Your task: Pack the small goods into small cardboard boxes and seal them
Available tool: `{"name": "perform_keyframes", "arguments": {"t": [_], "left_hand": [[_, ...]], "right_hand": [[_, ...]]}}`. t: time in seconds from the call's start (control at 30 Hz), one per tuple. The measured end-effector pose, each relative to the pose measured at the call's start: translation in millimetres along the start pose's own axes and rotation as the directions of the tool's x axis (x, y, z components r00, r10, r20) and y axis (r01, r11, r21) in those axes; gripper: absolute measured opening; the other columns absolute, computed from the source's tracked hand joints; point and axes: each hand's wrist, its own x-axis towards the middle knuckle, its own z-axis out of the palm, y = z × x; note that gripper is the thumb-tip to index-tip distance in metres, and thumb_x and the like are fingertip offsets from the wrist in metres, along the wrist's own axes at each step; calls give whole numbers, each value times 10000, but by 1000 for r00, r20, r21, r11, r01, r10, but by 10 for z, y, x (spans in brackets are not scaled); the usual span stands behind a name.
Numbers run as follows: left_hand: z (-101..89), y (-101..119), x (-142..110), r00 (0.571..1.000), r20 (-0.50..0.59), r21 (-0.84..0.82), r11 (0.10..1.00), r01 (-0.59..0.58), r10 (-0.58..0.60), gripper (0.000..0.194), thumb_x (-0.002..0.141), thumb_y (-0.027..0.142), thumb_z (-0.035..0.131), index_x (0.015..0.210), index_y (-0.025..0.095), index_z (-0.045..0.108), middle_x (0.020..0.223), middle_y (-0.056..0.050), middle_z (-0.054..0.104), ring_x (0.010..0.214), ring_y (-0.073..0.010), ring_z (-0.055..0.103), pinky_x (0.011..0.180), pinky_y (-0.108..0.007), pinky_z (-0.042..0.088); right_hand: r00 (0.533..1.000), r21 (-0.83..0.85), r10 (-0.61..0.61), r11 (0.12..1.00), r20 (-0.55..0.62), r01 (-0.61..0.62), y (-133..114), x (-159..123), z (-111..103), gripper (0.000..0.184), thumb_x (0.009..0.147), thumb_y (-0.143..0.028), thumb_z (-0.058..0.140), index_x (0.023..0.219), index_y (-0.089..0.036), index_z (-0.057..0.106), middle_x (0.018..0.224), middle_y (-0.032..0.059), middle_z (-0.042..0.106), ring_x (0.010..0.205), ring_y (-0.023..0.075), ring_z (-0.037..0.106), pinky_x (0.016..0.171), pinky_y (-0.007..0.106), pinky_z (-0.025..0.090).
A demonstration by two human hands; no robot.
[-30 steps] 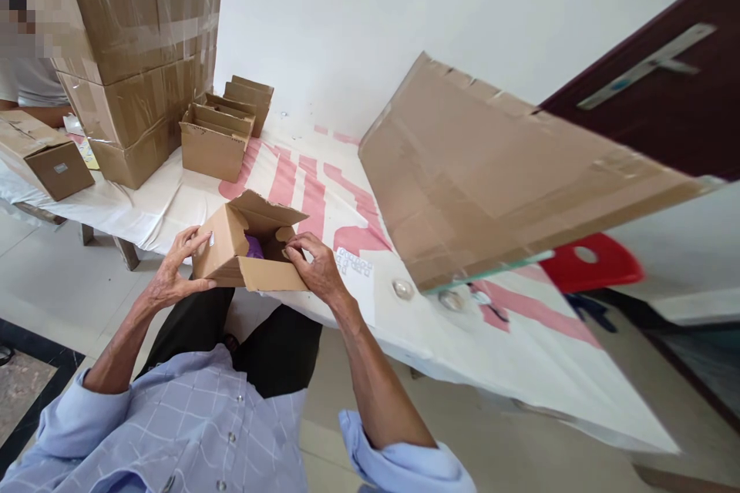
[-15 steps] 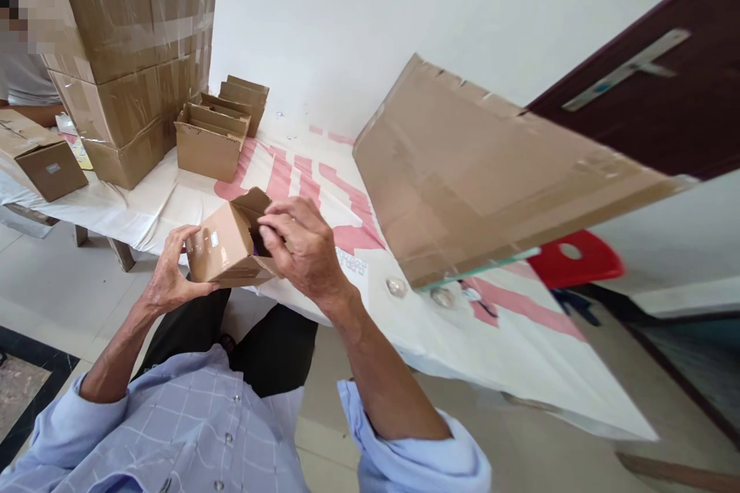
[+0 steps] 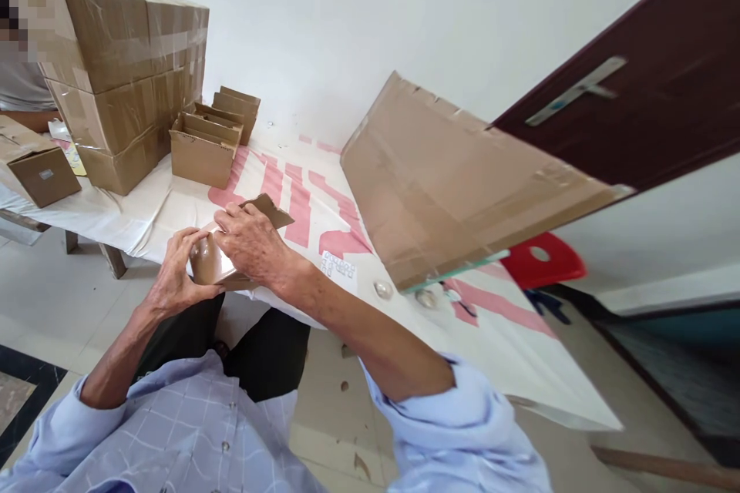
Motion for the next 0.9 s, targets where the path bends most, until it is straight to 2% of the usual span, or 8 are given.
{"name": "perform_keyframes", "arguments": {"t": [0.13,0.43,0.9], "left_hand": [[0,30,4,1000,7,3,1000,5,-5,974,640,330,1003,1522,257,596,1554,-173,572,1475,-436,545,1257,-619,495],[15,5,5,1000,3,15,1000,12,-12,979,641,344,1011,1517,265,582,1567,-169,553,1490,-433,524,1271,-629,478],[2,100,35,999,44,14,1000,7,-7,945,642,274,976,1501,266,584,1545,-162,569,1484,-423,531,1282,-619,466]], "right_hand": [[999,-40,-13,999,30,14,-19,20,-27,309,1137,-121,550,1086,-169,850,1127,155,766,1083,288,582,907,409,406],[1000,-63,-16,998,21,18,-36,84,-15,288,1114,-83,572,1110,-179,844,1128,142,777,1088,291,601,919,409,402],[994,40,-20,999,110,16,18,126,-79,295,1086,-61,571,1079,-172,845,1074,146,785,1059,277,634,902,397,435]]}}
